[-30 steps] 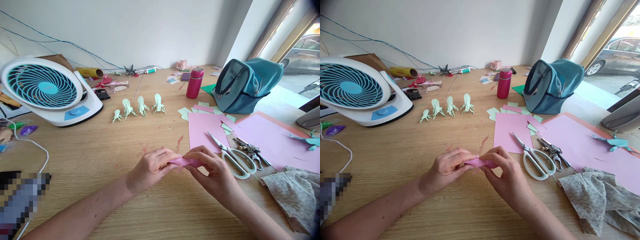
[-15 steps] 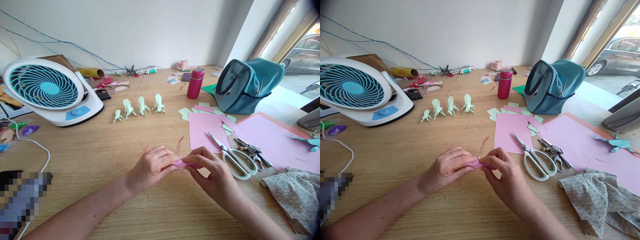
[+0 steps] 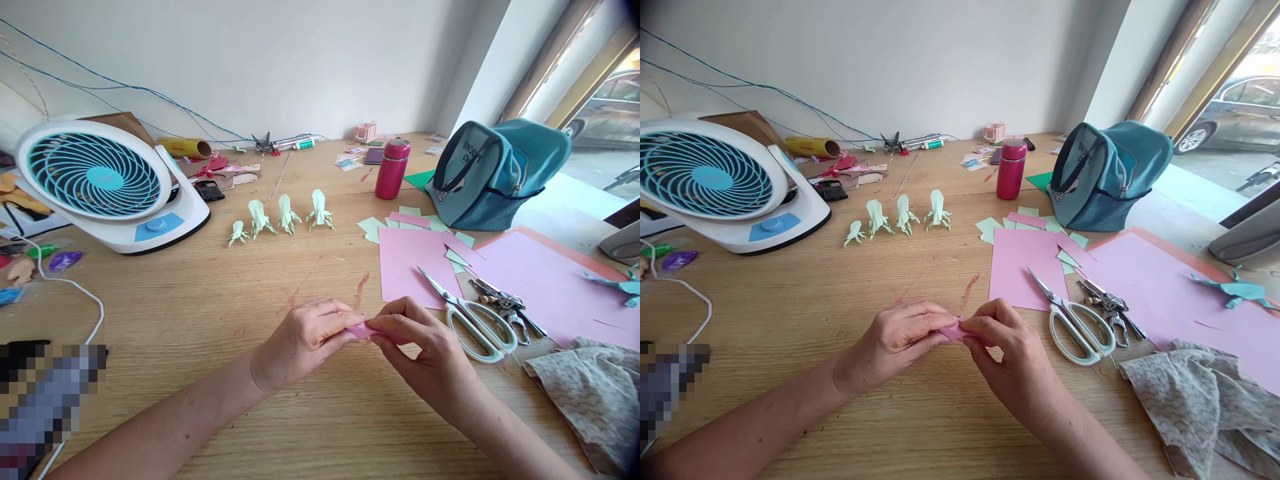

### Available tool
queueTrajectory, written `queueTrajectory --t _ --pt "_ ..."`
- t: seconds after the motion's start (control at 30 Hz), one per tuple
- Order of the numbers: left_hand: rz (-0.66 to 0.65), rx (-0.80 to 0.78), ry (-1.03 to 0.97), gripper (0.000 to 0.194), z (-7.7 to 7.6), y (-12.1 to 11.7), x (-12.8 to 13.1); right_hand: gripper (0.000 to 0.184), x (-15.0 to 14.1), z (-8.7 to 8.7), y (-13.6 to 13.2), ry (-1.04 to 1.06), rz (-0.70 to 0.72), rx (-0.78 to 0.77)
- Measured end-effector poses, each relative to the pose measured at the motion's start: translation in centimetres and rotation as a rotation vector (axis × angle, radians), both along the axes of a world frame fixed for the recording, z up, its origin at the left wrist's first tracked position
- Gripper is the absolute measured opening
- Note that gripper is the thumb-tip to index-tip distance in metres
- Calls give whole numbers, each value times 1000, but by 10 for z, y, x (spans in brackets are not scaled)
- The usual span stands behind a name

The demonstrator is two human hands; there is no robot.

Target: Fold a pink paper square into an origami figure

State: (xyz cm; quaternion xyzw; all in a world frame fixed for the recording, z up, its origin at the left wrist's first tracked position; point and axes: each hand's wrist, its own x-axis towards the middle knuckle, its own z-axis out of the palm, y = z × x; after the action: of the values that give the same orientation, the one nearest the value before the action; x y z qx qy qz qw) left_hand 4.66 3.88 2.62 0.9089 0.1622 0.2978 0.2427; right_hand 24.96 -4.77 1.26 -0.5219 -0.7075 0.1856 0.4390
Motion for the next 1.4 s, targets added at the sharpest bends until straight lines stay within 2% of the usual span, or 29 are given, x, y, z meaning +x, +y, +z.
queueTrajectory --t 0.13,0.3,0.5,0.73,0.9,1.1,1.4 --pt "46 -50 -5 11 4 -2 1 22 1 -2 0 -16 -2 22" --pt "62 8 30 8 6 -2 1 22 4 3 -1 -33 15 27" --pt "-23 186 53 11 6 -2 -1 21 4 6 -3 0 29 -5" --pt "-51 158 66 19 9 -1 -1 23 1 2 -1 -8 25 80" --pt "-27 198 68 14 11 -2 -1 24 1 2 -1 -26 18 92" --pt "-2 77 39 10 14 -5 1 22 2 -1 -1 -35 31 109" --pt "-9 -123 13 9 10 -3 0 22 2 0 -1 -64 39 113"
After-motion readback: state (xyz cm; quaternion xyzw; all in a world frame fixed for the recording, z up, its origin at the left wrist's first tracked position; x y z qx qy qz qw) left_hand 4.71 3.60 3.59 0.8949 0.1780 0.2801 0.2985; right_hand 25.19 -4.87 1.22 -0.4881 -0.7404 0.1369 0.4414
